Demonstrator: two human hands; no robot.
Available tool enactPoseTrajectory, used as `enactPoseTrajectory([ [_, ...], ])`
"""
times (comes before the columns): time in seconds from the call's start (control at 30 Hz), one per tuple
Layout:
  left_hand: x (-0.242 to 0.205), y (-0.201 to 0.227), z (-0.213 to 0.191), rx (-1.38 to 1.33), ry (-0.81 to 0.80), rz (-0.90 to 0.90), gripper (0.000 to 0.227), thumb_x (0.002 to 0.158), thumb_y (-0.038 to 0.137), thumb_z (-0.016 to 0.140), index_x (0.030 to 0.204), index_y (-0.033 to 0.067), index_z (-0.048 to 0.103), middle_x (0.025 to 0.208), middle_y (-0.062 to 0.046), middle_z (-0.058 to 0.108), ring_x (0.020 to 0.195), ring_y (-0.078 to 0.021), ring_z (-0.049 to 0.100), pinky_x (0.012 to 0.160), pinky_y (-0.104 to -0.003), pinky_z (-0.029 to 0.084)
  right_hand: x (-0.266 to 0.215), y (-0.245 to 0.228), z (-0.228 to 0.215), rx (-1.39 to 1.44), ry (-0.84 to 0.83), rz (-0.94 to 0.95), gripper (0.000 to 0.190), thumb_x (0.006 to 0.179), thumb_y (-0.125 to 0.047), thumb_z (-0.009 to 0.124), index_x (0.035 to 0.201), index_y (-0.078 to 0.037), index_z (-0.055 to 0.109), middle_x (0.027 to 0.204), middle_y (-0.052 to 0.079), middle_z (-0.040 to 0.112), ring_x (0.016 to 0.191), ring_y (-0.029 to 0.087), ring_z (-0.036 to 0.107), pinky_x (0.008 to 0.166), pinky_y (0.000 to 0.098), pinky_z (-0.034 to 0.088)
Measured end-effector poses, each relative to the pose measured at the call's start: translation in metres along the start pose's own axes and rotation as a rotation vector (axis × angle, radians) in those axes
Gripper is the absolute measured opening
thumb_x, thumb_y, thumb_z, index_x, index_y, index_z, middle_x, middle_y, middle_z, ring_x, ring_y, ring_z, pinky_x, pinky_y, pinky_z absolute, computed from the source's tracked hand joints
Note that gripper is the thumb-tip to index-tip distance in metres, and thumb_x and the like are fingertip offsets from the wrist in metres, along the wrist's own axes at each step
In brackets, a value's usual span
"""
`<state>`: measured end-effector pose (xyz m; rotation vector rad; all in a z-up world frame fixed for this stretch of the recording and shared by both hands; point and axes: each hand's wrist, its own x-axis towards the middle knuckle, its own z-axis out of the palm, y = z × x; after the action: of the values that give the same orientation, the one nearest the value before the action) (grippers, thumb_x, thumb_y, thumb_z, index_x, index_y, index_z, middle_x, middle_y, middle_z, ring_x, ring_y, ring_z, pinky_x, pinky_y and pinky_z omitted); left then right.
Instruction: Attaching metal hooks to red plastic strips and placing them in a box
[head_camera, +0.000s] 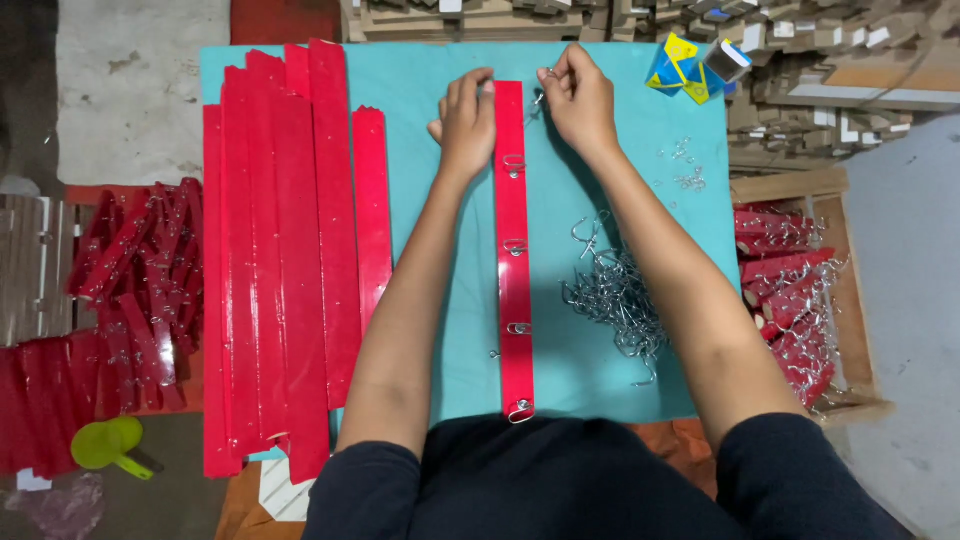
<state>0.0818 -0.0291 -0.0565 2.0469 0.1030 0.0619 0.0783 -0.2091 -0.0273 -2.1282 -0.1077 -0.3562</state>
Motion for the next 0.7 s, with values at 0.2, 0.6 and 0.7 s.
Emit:
enactPoseTrajectory([
  [0.2,-0.014,-0.012,-0.002,0.062,-0.04,0.258,0.037,0.105,0.034,0.04,0.138,0.0277,0.055,0.14,0.002,0.059,0.128,-0.0246,0.054,0.097,-0.042,0.031,0.012,0.007,0.019,0.032,0.075,-0.163,0.031,0.104,-0.007,0.068,0.088,-0.013,0.041,0.058,-0.001,0.046,0.054,0.011,0.054,0.07,0.0284,0.052],
  [0.6,-0.024,-0.011,0.005,0.247,0.039,0.398,0.043,0.103,0.021,0.048,0.146,0.0197,0.049,0.141,-0.004,0.056,0.124,-0.0265,0.054,0.093,-0.043,0.037,0.002,-0.009,0.027,0.024,0.223,-0.2,0.03,0.104,-0.003,0.058,0.086,-0.012,0.035,0.057,0.002,0.051,0.055,0.01,0.051,0.067,0.0278,0.049],
  [0.7,-0.023,-0.011,0.004,0.248,0.04,0.399,0.044,0.103,0.02,0.048,0.147,0.0196,0.048,0.142,-0.003,0.055,0.127,-0.0251,0.052,0.093,-0.042,0.036,0.004,-0.012,0.026,0.001,0.246,-0.247,0.029,0.102,0.0,0.055,0.085,-0.011,0.034,0.064,0.002,0.031,0.065,0.012,0.027,0.068,0.0265,0.047],
])
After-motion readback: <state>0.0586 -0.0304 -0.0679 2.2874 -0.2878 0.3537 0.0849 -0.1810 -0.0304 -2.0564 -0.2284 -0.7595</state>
